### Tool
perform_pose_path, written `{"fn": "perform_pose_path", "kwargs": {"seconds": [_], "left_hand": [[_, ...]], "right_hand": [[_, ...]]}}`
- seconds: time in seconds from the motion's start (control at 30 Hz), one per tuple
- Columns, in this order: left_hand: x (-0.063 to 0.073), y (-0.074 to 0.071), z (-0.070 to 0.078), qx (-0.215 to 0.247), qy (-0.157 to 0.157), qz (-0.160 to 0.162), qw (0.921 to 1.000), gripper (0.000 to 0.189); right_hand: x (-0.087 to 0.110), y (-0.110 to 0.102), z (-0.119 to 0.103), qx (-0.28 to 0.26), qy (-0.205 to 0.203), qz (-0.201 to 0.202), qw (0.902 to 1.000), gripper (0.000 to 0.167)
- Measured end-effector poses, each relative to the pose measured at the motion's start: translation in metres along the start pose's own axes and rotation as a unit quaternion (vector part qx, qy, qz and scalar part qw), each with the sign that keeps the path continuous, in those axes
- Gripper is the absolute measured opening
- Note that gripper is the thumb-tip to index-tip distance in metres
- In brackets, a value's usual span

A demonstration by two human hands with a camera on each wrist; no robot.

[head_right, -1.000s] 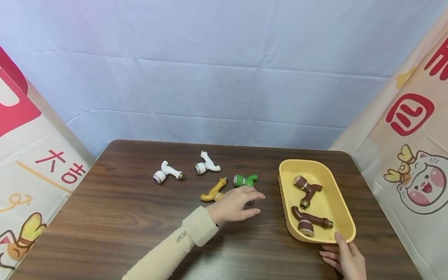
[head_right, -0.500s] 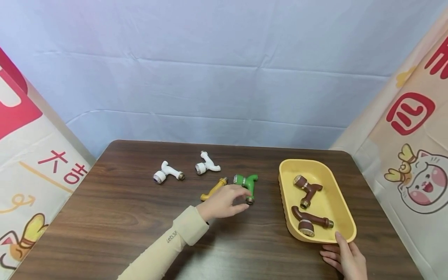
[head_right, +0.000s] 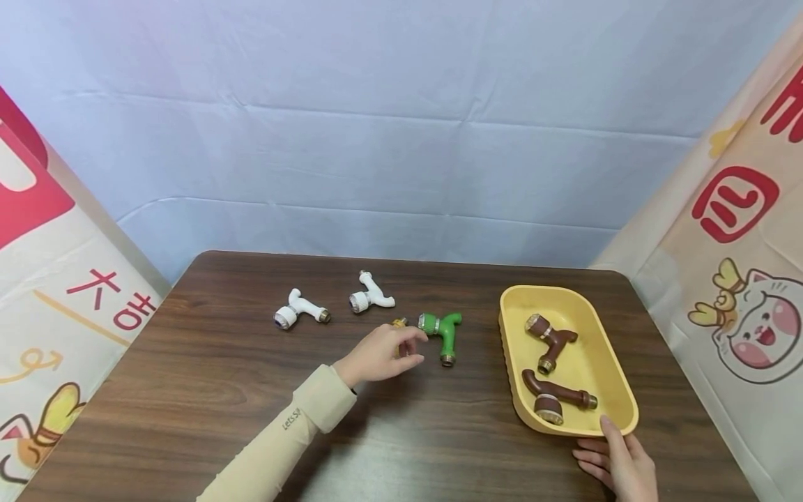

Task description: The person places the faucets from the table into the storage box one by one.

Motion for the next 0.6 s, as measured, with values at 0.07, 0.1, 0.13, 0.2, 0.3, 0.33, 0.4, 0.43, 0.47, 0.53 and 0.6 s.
{"fn": "perform_pose_path", "kwargs": {"seconds": [0.07, 0.1, 0.13, 0.2, 0.3, 0.33, 0.4, 0.43, 0.47, 0.53, 0.6], "left_hand": [[0.001, -0.002, -0.005, -0.001, -0.007, 0.007, 1.0, 0.025], [0.002, -0.003, -0.007, -0.001, -0.01, 0.01, 0.9999, 0.025], [0.002, -0.004, -0.009, 0.0, -0.012, 0.013, 0.9998, 0.025], [0.004, -0.007, -0.014, 0.001, -0.016, 0.021, 0.9996, 0.026], [0.005, -0.01, -0.02, 0.005, -0.021, 0.033, 0.9992, 0.028], [0.006, -0.011, -0.023, 0.006, -0.024, 0.036, 0.999, 0.029], [0.007, -0.013, -0.028, 0.008, -0.03, 0.044, 0.9986, 0.028], [0.007, -0.013, -0.03, 0.007, -0.033, 0.048, 0.9983, 0.028], [0.008, -0.014, -0.033, 0.007, -0.036, 0.05, 0.9981, 0.027], [0.009, -0.015, -0.038, 0.007, -0.044, 0.056, 0.9975, 0.026], [0.01, -0.016, -0.042, 0.008, -0.049, 0.058, 0.9971, 0.026]], "right_hand": [[0.0, 0.0, 0.0, -0.001, 0.001, 0.0, 1.0, 0.065], [0.0, 0.0, 0.0, -0.002, 0.001, 0.0, 1.0, 0.066], [-0.001, 0.001, 0.0, -0.002, 0.001, 0.0, 1.0, 0.067], [-0.001, 0.001, 0.0, -0.003, 0.001, 0.001, 1.0, 0.068], [-0.001, 0.001, 0.0, -0.002, -0.001, 0.001, 1.0, 0.069], [-0.001, 0.0, 0.0, -0.001, -0.001, 0.002, 1.0, 0.068], [-0.001, 0.0, 0.0, 0.002, -0.003, 0.002, 1.0, 0.069], [-0.001, 0.0, 0.0, 0.003, -0.004, 0.002, 1.0, 0.07], [-0.001, 0.0, -0.001, 0.005, -0.004, 0.002, 1.0, 0.07], [-0.001, 0.0, -0.001, 0.007, -0.005, 0.001, 1.0, 0.071], [-0.001, 0.0, -0.001, 0.01, -0.006, 0.001, 0.9999, 0.074]]}}
Point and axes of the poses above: each hand's wrist, its own x-axis away from the middle knuckle, its own y-axis out of the palm, z = x × y, the point moved 8 cm from there along -x, towards the middle knuckle, and after that the axes turned 8 degrees about z, right-handed, at the moved point
